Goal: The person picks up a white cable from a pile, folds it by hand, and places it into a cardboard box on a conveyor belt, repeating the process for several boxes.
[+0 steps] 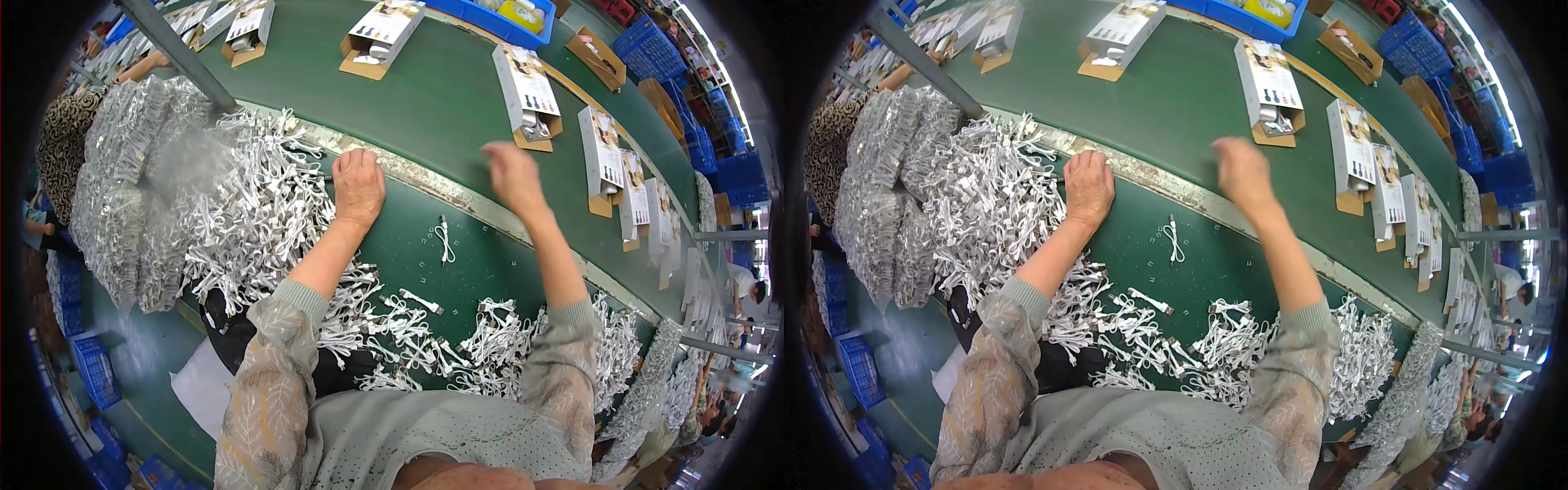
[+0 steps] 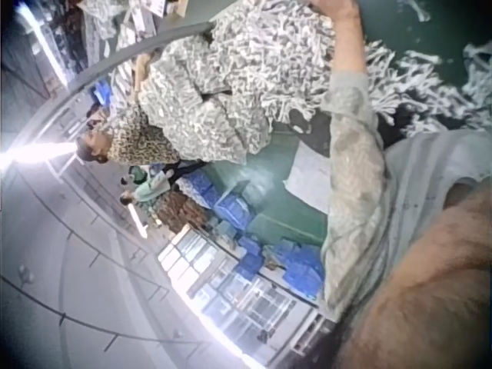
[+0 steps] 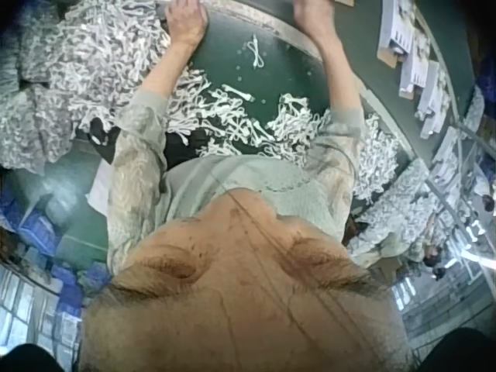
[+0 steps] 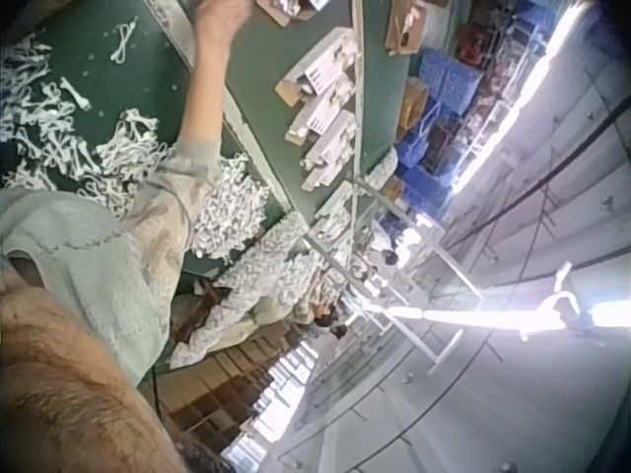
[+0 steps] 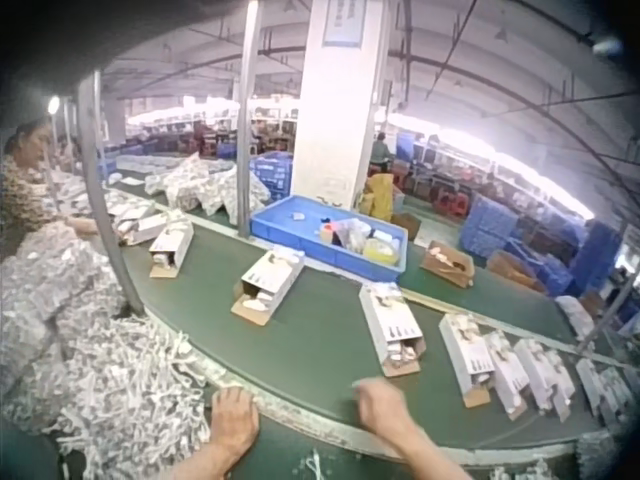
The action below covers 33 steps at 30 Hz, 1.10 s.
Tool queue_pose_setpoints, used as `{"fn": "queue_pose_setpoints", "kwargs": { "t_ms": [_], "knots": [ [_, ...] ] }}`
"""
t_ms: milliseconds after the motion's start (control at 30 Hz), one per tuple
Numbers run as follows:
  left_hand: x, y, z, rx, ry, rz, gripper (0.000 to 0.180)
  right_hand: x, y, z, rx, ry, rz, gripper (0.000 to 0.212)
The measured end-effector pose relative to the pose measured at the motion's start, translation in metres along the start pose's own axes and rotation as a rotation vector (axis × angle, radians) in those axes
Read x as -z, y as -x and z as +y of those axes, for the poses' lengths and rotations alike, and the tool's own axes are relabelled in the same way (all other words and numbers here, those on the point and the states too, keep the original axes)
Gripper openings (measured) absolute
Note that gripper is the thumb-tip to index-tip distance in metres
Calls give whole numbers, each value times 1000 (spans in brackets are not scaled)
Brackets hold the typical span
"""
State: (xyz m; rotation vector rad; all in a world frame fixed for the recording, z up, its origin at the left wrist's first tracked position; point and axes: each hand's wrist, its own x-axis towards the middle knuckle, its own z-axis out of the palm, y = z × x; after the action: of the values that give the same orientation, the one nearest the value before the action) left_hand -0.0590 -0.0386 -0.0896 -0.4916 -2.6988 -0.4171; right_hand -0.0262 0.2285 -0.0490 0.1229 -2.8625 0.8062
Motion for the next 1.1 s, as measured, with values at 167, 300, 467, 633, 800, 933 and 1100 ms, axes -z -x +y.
{"fn": "queue_pose_setpoints", "kwargs": {
  "t_ms": [167,300,467,633,800,933,1100],
  "knots": [
    [-3,0,1,6,8,3,11,-2,71,-65,340,-110,-386,28],
    [-1,1,2,10,23,-20,13,-8,73,-55,207,-63,-425,19],
    [-3,2,2,7,27,-12,15,-32,-5,-49,-408,-620,-196,18],
    [1,3,-3,8,33,-4,16,-82,-98,-43,-798,-1129,-32,13],
    [0,-1,8,1,42,-15,13,-98,-170,-19,-925,-1113,284,15],
    [-2,0,7,8,67,-2,17,-87,-164,-11,-681,-505,128,34],
    [0,6,-6,24,44,-16,14,-76,-39,-108,246,-474,44,22]
  ]
}}
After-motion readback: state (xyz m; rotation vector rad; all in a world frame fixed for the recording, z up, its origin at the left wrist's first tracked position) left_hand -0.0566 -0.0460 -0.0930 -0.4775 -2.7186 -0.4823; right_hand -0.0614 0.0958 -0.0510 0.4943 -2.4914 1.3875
